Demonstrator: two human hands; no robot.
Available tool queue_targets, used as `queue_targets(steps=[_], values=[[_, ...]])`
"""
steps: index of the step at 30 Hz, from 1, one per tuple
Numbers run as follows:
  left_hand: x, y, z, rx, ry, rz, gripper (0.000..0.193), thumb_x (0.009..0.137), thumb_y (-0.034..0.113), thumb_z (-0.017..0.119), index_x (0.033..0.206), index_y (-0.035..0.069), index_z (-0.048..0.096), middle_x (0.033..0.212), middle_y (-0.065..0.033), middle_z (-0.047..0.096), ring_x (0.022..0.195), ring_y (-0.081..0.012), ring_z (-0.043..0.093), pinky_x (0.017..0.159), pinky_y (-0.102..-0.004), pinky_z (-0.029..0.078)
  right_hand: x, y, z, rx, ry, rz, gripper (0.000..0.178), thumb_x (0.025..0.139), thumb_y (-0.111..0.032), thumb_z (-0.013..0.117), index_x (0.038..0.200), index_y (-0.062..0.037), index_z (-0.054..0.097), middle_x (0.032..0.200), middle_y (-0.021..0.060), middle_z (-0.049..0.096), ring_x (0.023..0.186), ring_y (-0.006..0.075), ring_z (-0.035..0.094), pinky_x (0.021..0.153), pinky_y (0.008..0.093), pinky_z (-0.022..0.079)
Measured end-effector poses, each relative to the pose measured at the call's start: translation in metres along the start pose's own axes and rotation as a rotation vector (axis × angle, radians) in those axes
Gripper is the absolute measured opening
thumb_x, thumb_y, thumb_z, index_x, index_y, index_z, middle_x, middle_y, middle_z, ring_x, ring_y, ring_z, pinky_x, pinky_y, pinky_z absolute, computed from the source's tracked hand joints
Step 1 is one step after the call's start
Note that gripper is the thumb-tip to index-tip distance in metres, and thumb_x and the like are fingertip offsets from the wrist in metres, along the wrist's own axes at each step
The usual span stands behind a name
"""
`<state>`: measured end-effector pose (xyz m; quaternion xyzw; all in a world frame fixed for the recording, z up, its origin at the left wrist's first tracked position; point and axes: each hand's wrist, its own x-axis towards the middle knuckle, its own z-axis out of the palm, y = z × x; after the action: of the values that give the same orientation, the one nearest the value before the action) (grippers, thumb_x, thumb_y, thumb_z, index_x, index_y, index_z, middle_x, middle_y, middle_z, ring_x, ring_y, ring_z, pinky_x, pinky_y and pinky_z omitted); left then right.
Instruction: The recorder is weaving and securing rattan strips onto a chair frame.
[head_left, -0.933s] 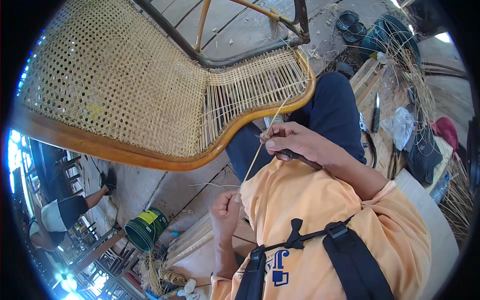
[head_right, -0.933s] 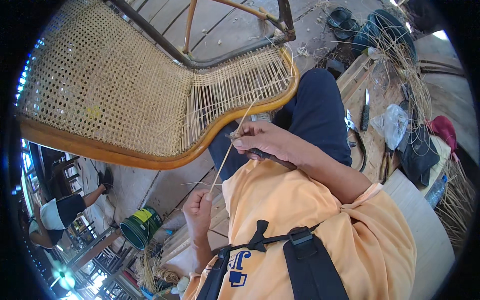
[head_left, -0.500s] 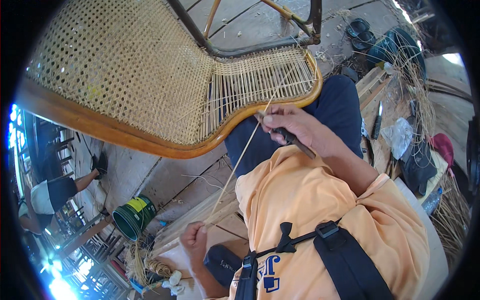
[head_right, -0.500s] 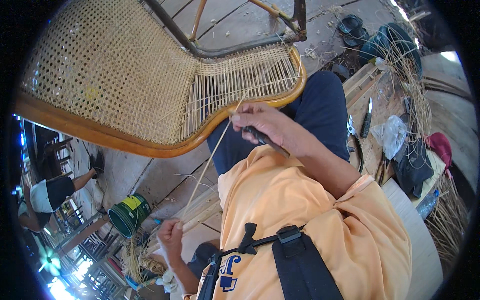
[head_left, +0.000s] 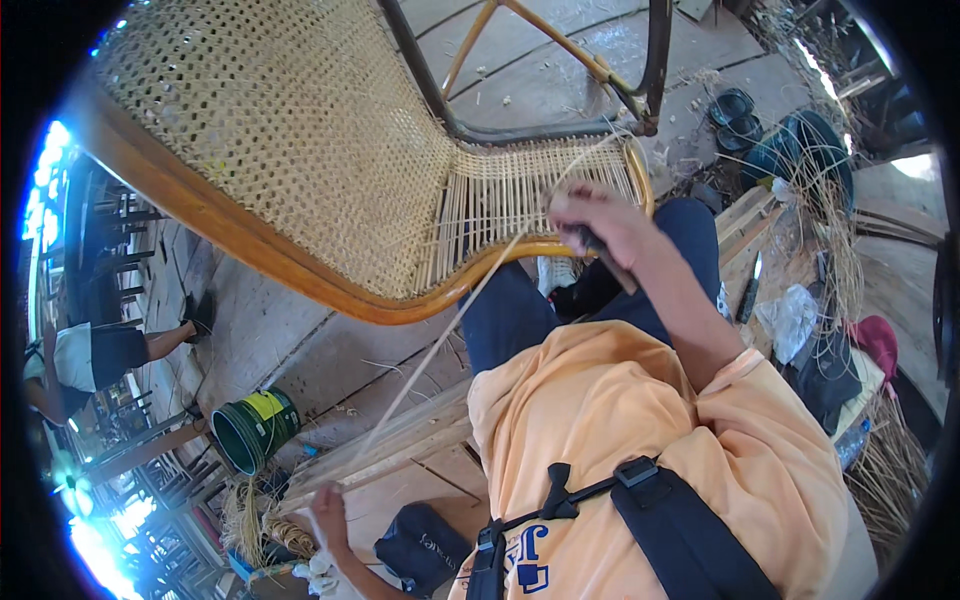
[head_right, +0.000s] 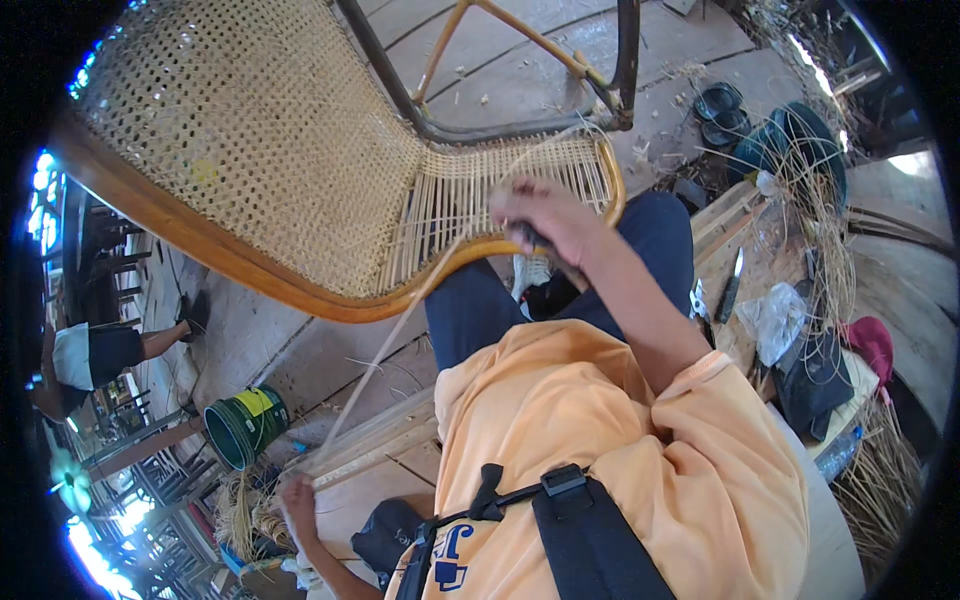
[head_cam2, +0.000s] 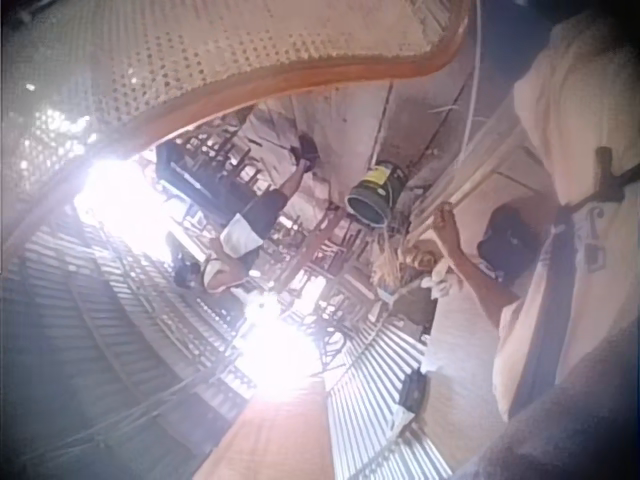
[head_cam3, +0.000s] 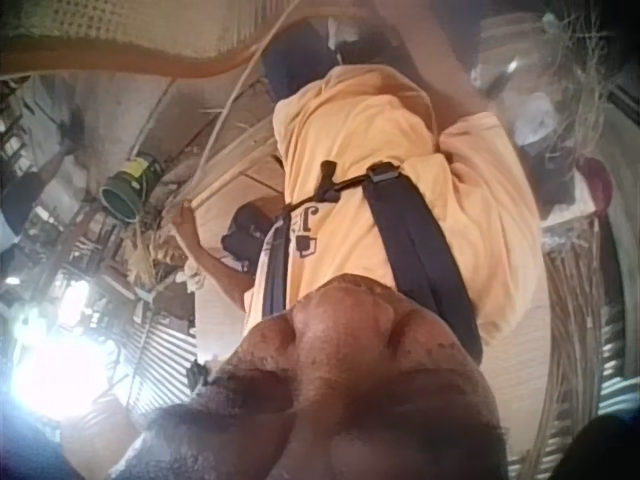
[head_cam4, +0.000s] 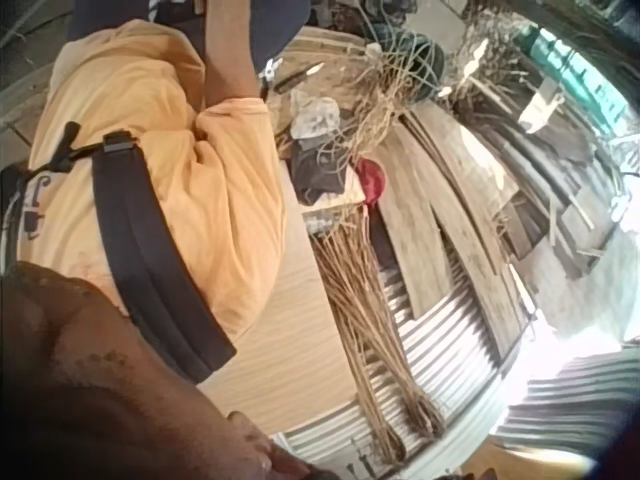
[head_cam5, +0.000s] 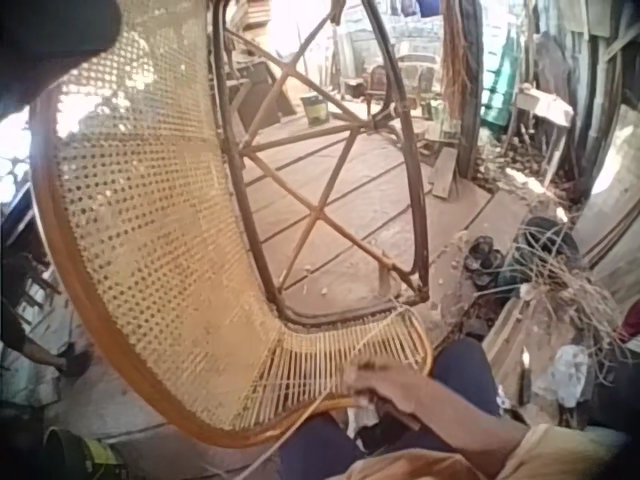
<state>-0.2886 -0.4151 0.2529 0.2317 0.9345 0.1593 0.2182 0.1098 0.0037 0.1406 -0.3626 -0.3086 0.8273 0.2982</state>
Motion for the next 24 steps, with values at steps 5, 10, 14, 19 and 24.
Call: queue_targets(steps=[5,10,14,19,24], values=[[0.022,0.1,0.086,0.442,0.087,0.704,0.046,0.078,0.004,0.057,0.123,-0.001,0.048,0.126,-0.0191,0.049,0.116,-0.0373,0.045,0.101,-0.0416,0.035,-0.012,0.045,0.038,-0.074,-0.07,0.068,0.018,0.084,-0.014,0.062,0.098,-0.0044,0.055,0.076,0.0012,0.055,0.056,0.007,0.05,0.049,0.0195,0.04],[-0.014,0.267,0.189,-0.232,-0.333,0.494,0.024,0.09,0.016,0.051,0.107,0.0,0.058,0.094,-0.0132,0.064,0.086,-0.0239,0.06,0.079,-0.0324,0.046,-0.04,0.058,0.078,0.029,-0.292,0.162,0.02,0.085,-0.014,0.062,0.1,-0.004,0.054,0.077,0.0002,0.053,0.058,0.0056,0.046,0.049,0.0184,0.035],[-0.012,0.249,0.224,-0.339,-0.488,0.475,0.018,0.091,0.015,0.053,0.097,-0.001,0.057,0.078,-0.0161,0.063,0.07,-0.0194,0.06,0.066,-0.0319,0.047,-0.05,0.052,0.07,0.04,-0.306,0.164,0.02,0.084,-0.016,0.064,0.098,-0.0041,0.055,0.075,-0.0009,0.05,0.058,0.0057,0.044,0.051,0.0188,0.035],[-0.022,0.234,0.207,-0.369,-0.451,0.467,0.015,0.09,0.012,0.055,0.09,-0.001,0.061,0.071,-0.0074,0.058,0.065,-0.0093,0.05,0.061,-0.0263,0.044,-0.052,0.055,0.062,0.095,-0.252,0.245,0.021,0.084,-0.017,0.065,0.096,-0.0026,0.055,0.074,-0.0001,0.051,0.057,0.0066,0.045,0.05,0.0192,0.036],[-0.021,0.206,0.178,-0.381,-0.523,0.409,0.016,0.088,0.014,0.056,0.087,-0.001,0.062,0.068,0.0032,0.052,0.062,-0.0042,0.045,0.056,-0.0206,0.038,-0.034,0.05,0.041,0.103,-0.13,0.189,0.018,0.083,-0.017,0.066,0.092,-0.0042,0.057,0.073,0.002,0.054,0.052,0.0084,0.047,0.044,0.02,0.036]])
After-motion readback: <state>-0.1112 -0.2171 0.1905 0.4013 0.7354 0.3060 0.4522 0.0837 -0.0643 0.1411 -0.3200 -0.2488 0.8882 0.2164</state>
